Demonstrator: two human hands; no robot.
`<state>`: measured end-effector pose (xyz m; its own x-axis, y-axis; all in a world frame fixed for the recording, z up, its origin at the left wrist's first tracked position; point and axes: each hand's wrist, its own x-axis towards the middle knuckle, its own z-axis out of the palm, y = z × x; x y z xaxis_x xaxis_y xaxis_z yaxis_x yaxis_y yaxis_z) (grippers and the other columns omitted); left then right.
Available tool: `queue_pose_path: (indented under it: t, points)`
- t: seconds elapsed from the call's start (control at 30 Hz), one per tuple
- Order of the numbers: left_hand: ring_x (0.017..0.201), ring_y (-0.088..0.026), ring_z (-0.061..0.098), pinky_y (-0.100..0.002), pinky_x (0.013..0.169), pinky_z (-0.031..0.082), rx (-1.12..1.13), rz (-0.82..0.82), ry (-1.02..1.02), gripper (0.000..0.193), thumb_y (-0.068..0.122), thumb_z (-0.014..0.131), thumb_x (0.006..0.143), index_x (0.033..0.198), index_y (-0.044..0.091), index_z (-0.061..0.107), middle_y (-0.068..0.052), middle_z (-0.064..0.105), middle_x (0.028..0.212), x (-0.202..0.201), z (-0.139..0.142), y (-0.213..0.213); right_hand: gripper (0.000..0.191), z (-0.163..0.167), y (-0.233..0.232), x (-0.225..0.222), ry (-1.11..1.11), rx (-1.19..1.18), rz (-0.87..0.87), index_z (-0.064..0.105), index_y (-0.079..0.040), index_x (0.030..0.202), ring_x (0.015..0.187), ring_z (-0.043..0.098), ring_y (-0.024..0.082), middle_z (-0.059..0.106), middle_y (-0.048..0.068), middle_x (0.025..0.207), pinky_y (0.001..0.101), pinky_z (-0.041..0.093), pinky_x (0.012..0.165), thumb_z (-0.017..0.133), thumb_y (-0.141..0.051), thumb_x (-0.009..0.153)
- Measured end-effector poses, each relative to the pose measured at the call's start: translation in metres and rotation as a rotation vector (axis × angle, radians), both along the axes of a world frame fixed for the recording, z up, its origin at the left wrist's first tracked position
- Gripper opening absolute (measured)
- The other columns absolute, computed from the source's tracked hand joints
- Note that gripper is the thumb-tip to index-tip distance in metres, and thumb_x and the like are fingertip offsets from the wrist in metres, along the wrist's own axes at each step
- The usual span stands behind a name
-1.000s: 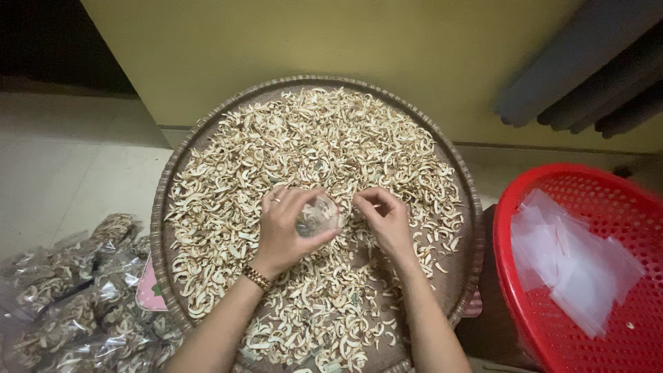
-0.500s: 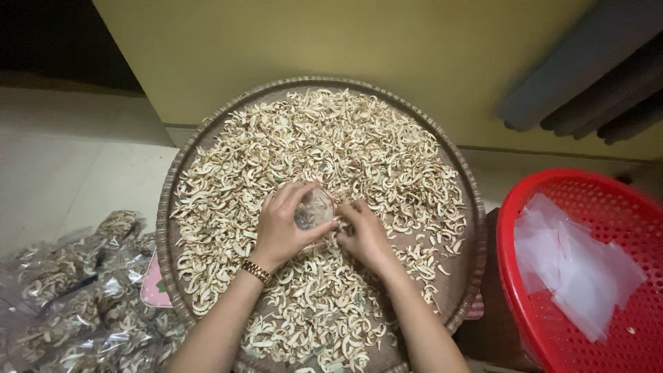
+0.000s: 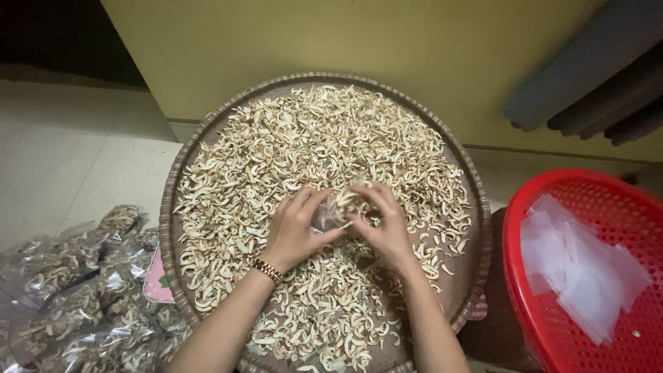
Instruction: The person sits on the floor beside a large round tray filled with dried mushroom slices. They fill small clear plastic zip bags with handfuls of the dried mushrooms, press the contents down, seal each bag, and place finished bags with a pile of already packed bags on the floor.
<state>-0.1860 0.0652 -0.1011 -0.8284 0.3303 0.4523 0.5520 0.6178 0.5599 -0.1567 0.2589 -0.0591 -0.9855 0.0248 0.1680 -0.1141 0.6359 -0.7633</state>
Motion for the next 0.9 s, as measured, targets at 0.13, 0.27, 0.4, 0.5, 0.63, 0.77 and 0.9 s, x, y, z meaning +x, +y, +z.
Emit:
queue_pose_path:
  t: [0.13, 0.27, 0.4, 0.5, 0.63, 0.77, 0.9]
  points:
    - [0.098, -0.021, 0.065, -0.042, 0.089, 0.051, -0.021, 0.001, 0.058, 0.073, 0.048, 0.086, 0.067, 0.127, 0.012, 0.064, -0.005, 0.065, 0.115, -0.001, -0.001, -0.001, 0.048, 0.011, 0.004, 0.004, -0.011, -0.231, 0.188, 0.067, -0.013, 0.126, 0.115, 0.065, 0.019, 0.063, 0.010, 0.132, 0.0345, 0.058, 0.094, 0.071, -0.007, 0.079]
    - [0.096, -0.021, 0.064, -0.042, 0.087, 0.049, -0.029, 0.008, 0.077, 0.076, 0.052, 0.087, 0.067, 0.127, 0.012, 0.063, -0.006, 0.064, 0.113, -0.001, -0.001, -0.002, 0.039, 0.010, 0.004, 0.002, -0.076, -0.402, 0.123, 0.067, -0.012, 0.121, 0.100, 0.073, 0.018, 0.069, 0.010, 0.122, 0.0305, 0.063, 0.084, 0.072, -0.007, 0.082]
    - [0.093, -0.020, 0.064, -0.039, 0.086, 0.049, -0.026, -0.052, 0.031, 0.077, 0.056, 0.085, 0.071, 0.130, 0.012, 0.062, -0.004, 0.065, 0.112, 0.002, -0.002, 0.002, 0.033, 0.005, -0.001, 0.002, -0.112, -0.408, 0.051, 0.068, -0.010, 0.115, 0.095, 0.073, 0.021, 0.073, 0.010, 0.115, 0.0337, 0.067, 0.079, 0.071, -0.003, 0.083]
    - [0.092, -0.021, 0.063, -0.039, 0.085, 0.048, -0.027, -0.031, 0.016, 0.073, 0.050, 0.084, 0.069, 0.130, 0.015, 0.064, -0.003, 0.066, 0.112, 0.006, -0.005, 0.004, 0.035, 0.005, -0.004, 0.005, 0.014, -0.227, 0.130, 0.069, -0.013, 0.120, 0.108, 0.071, 0.021, 0.072, 0.009, 0.120, 0.0339, 0.061, 0.086, 0.072, -0.004, 0.086]
    - [0.097, -0.019, 0.066, -0.039, 0.086, 0.049, 0.056, -0.032, 0.007, 0.076, 0.053, 0.083, 0.070, 0.134, 0.017, 0.063, -0.002, 0.066, 0.112, 0.004, -0.004, 0.004, 0.054, 0.013, -0.003, 0.012, 0.226, 0.022, 0.276, 0.062, -0.010, 0.136, 0.124, 0.062, 0.028, 0.062, 0.011, 0.141, 0.0435, 0.051, 0.103, 0.063, 0.006, 0.084]
    - [0.099, -0.020, 0.066, -0.039, 0.088, 0.050, 0.083, -0.016, -0.027, 0.079, 0.057, 0.084, 0.068, 0.132, 0.016, 0.062, -0.004, 0.067, 0.115, 0.002, 0.000, 0.004, 0.052, 0.013, -0.003, 0.012, 0.173, -0.143, 0.212, 0.060, -0.013, 0.134, 0.125, 0.061, 0.024, 0.055, 0.008, 0.147, 0.0372, 0.052, 0.098, 0.061, 0.004, 0.085]
    - [0.101, -0.023, 0.065, -0.041, 0.089, 0.050, 0.077, -0.007, 0.055, 0.080, 0.057, 0.086, 0.067, 0.131, 0.014, 0.062, -0.007, 0.067, 0.117, 0.006, 0.002, 0.003, 0.021, 0.001, 0.000, 0.005, 0.152, -0.279, 0.129, 0.070, -0.009, 0.109, 0.112, 0.073, 0.018, 0.066, 0.005, 0.133, 0.0283, 0.059, 0.092, 0.071, -0.001, 0.089]
